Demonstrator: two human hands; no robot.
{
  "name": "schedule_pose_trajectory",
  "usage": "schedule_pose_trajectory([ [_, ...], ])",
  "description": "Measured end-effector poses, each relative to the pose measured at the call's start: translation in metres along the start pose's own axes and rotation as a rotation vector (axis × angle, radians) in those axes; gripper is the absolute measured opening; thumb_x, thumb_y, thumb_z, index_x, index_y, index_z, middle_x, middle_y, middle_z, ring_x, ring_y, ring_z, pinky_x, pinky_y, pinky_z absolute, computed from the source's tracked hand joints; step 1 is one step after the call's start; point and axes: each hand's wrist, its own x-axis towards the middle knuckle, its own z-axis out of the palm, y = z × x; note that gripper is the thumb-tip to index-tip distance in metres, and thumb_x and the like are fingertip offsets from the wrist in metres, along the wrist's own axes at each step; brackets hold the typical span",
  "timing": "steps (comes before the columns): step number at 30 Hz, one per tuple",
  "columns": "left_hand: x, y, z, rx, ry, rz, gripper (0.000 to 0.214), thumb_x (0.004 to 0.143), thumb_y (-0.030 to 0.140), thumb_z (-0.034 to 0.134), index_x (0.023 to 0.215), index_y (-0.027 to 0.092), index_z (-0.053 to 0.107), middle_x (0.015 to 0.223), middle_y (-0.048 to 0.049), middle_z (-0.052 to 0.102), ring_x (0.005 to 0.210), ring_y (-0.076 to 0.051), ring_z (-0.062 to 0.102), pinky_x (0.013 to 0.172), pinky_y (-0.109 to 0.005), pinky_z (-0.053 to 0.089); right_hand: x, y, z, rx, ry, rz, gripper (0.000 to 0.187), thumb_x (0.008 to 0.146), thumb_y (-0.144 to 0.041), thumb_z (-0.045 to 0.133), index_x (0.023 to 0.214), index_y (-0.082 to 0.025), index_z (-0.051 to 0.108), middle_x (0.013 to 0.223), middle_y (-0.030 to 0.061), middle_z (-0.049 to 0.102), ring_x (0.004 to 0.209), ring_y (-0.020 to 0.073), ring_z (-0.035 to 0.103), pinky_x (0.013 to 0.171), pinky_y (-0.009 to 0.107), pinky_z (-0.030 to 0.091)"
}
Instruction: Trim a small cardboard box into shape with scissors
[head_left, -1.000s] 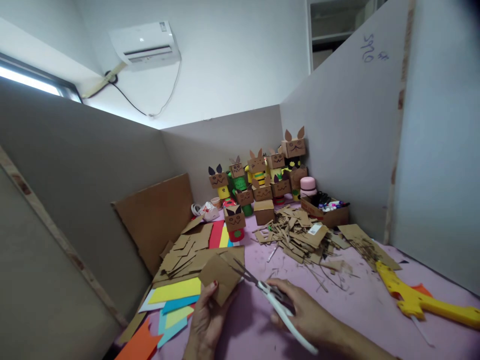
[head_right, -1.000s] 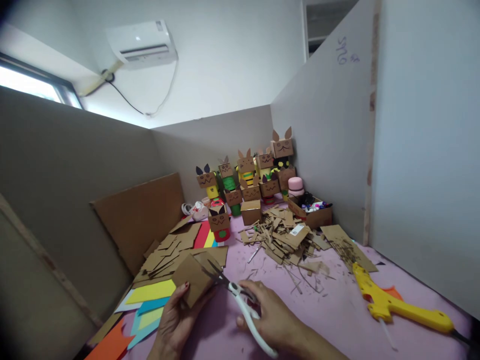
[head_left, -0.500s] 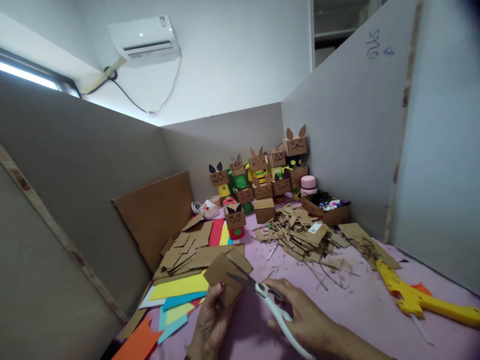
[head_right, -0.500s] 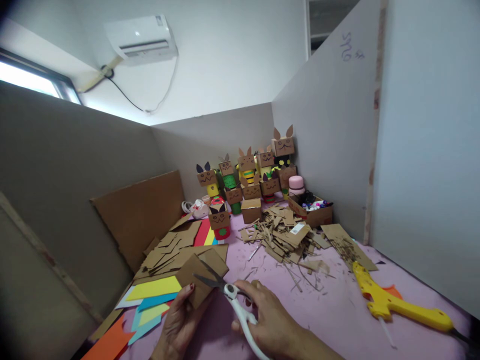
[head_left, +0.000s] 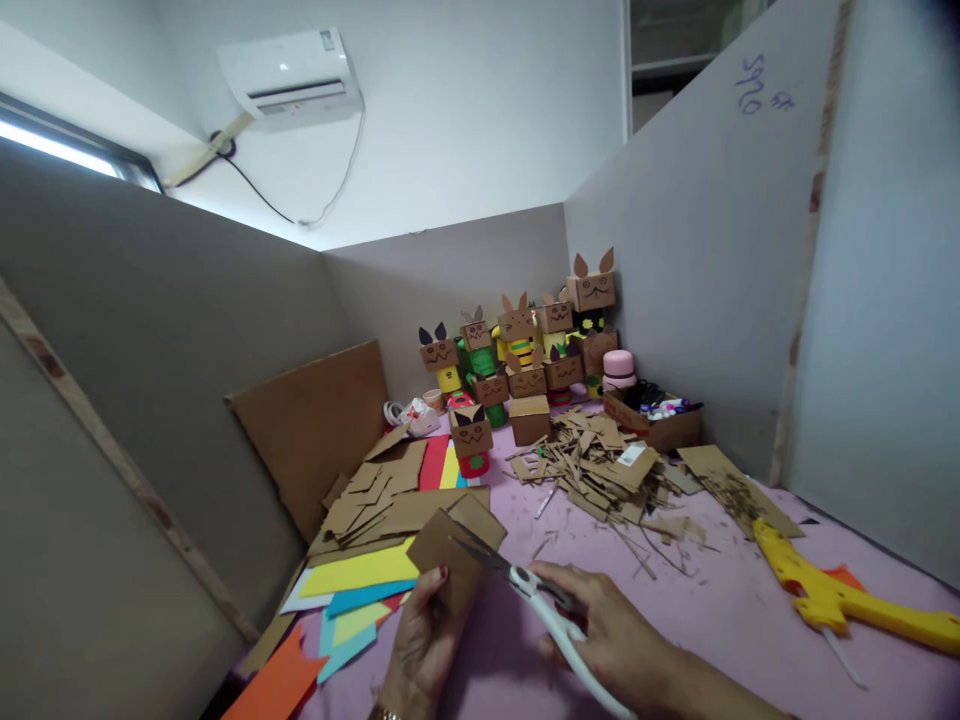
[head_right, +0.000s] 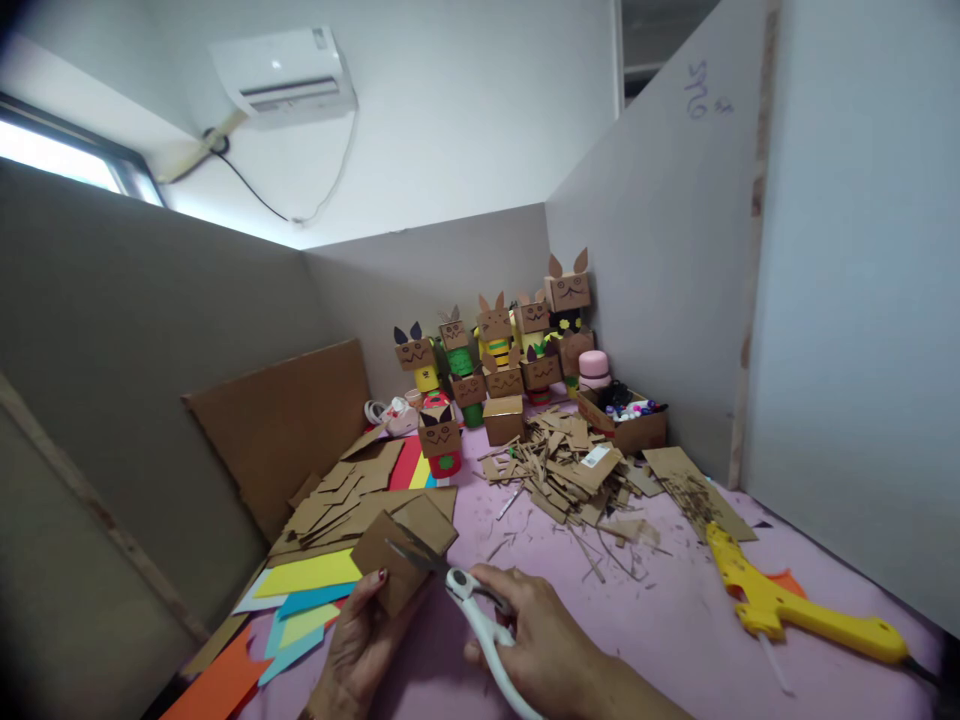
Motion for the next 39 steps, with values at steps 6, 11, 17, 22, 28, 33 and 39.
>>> schedule_pose_trajectory([
  [6, 0.003, 0.000, -0.005, -0.008, -0.028, -0.005, 0.059, 0.080, -0.007, 0.037, 0.134, 0.017, 0.045, 0.077, -0.0078, 0.078, 0.080, -0.023, 0.072, 0.086, -0.041, 0.055, -0.001, -0.001, 0.000, -0.017, -0.004, -0.004, 0.031, 0.067, -0.029, 0.068, 0.097, -0.019, 0.065, 0.072, -0.0035, 0.057, 0.064, 0.0133, 0.045, 0.058, 0.022, 0.036],
  [11, 0.004, 0.001, -0.010, 0.001, -0.031, -0.014, 0.061, 0.076, -0.007, 0.043, 0.133, 0.015, 0.046, 0.083, -0.0091, 0.078, 0.080, -0.024, 0.072, 0.085, -0.041, 0.055, -0.002, -0.005, -0.001, -0.069, 0.011, -0.023, 0.026, 0.068, -0.032, 0.066, 0.092, -0.020, 0.065, 0.071, -0.0035, 0.057, 0.063, 0.0133, 0.045, 0.056, 0.022, 0.034],
  [17, 0.002, 0.001, -0.006, 0.026, 0.017, -0.007, 0.056, 0.078, -0.007, 0.041, 0.129, 0.012, 0.049, 0.074, -0.0091, 0.077, 0.069, -0.021, 0.072, 0.071, -0.035, 0.060, -0.004, -0.006, -0.001, -0.115, 0.001, -0.024, 0.023, 0.068, -0.029, 0.066, 0.090, -0.021, 0.064, 0.068, -0.0042, 0.057, 0.061, 0.0128, 0.044, 0.055, 0.021, 0.034],
  [22, 0.002, -0.004, -0.001, 0.053, 0.068, 0.030, 0.047, 0.079, -0.005, 0.047, 0.121, 0.014, 0.055, 0.073, -0.0065, 0.077, 0.069, -0.019, 0.072, 0.071, -0.033, 0.060, -0.003, -0.003, -0.002, -0.166, 0.019, -0.044, 0.030, 0.067, -0.022, 0.065, 0.098, -0.024, 0.064, 0.073, -0.0028, 0.059, 0.066, 0.0148, 0.050, 0.059, 0.022, 0.036],
  [28, 0.002, -0.006, -0.003, 0.086, 0.077, 0.045, 0.040, 0.077, -0.005, 0.052, 0.113, 0.011, 0.059, 0.075, -0.0080, 0.077, 0.068, -0.019, 0.072, 0.068, -0.031, 0.060, -0.003, -0.003, -0.006, -0.293, 0.013, -0.035, 0.047, 0.070, -0.026, 0.065, 0.116, -0.027, 0.058, 0.082, 0.0012, 0.061, 0.072, 0.0188, 0.057, 0.066, 0.026, 0.040],
  [33, 0.000, -0.008, -0.002, 0.095, 0.067, 0.035, 0.044, 0.076, -0.004, 0.053, 0.117, 0.011, 0.057, 0.076, -0.0081, 0.077, 0.069, -0.019, 0.072, 0.070, -0.029, 0.059, -0.004, -0.008, -0.007, -0.338, 0.010, -0.022, 0.048, 0.070, -0.028, 0.066, 0.117, -0.030, 0.056, 0.083, 0.0010, 0.059, 0.075, 0.0201, 0.057, 0.068, 0.027, 0.041],
  [39, 0.000, -0.011, 0.000, 0.097, 0.066, 0.028, 0.047, 0.075, -0.005, 0.054, 0.118, 0.013, 0.058, 0.077, -0.0072, 0.077, 0.070, -0.019, 0.072, 0.070, -0.027, 0.058, -0.004, -0.009, -0.008, -0.364, 0.009, -0.025, 0.048, 0.071, -0.036, 0.067, 0.117, -0.027, 0.056, 0.085, 0.0026, 0.060, 0.076, 0.0215, 0.057, 0.069, 0.029, 0.041],
])
